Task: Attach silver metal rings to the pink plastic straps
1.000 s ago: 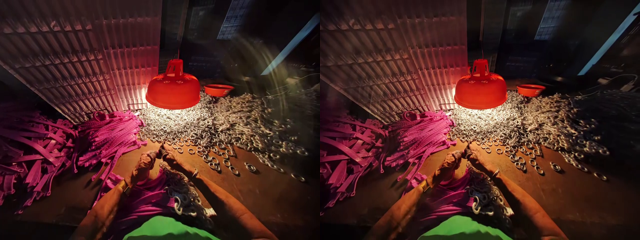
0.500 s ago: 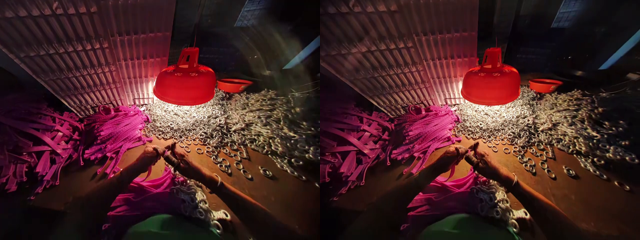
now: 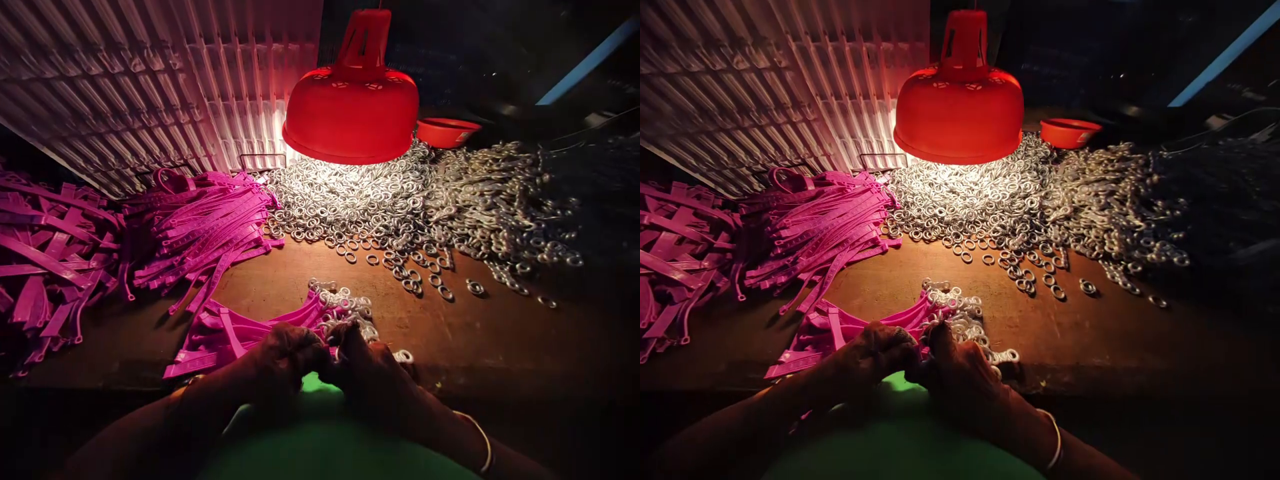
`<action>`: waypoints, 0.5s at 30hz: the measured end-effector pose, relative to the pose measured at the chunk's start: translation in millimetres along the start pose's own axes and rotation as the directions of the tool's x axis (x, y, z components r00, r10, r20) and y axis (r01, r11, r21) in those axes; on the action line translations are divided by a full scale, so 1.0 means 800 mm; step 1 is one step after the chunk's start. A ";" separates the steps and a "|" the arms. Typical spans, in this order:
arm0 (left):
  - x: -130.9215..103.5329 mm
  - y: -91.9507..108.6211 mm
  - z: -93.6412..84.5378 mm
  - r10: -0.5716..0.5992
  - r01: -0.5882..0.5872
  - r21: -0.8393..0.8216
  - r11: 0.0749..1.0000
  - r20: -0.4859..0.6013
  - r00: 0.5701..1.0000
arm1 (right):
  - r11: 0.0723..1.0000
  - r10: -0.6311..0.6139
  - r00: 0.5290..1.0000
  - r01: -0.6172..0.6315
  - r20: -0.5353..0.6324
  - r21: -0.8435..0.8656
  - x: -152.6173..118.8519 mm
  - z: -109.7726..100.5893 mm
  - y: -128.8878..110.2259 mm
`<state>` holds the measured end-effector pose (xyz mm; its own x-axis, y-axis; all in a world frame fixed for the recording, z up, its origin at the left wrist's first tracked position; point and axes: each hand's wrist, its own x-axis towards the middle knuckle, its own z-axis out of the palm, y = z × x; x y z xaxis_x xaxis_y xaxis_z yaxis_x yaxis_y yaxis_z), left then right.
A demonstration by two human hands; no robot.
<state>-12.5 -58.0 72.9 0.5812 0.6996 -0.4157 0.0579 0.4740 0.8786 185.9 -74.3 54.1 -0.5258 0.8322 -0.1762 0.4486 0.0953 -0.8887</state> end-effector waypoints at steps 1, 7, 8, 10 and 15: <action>-0.002 -0.004 0.002 0.014 -0.014 0.008 1.000 -0.023 1.000 | 1.000 0.009 1.000 -0.010 0.026 0.025 0.002 0.002 -0.002; 0.001 -0.006 0.008 0.004 -0.009 -0.098 0.995 -0.048 0.999 | 0.995 -0.070 0.987 0.059 0.145 0.080 0.013 0.002 -0.010; 0.004 -0.005 0.009 0.004 -0.009 -0.117 0.993 -0.041 0.999 | 0.997 -0.068 0.984 0.060 0.162 0.057 0.013 0.001 -0.012; 0.008 -0.003 0.009 0.000 -0.005 -0.150 0.989 -0.032 0.999 | 0.997 -0.071 0.979 0.074 0.191 -0.007 0.014 -0.004 -0.017; 0.019 0.000 0.010 -0.033 0.030 -0.198 0.980 -0.012 0.999 | 0.980 -0.076 0.975 0.112 0.208 -0.167 0.020 -0.016 -0.022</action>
<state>2.8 -51.3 68.3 0.5692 0.6900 -0.4471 -0.0870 0.5913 0.8017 179.0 -55.4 72.9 -0.6972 0.6906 -0.1926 0.5014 0.2776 -0.8194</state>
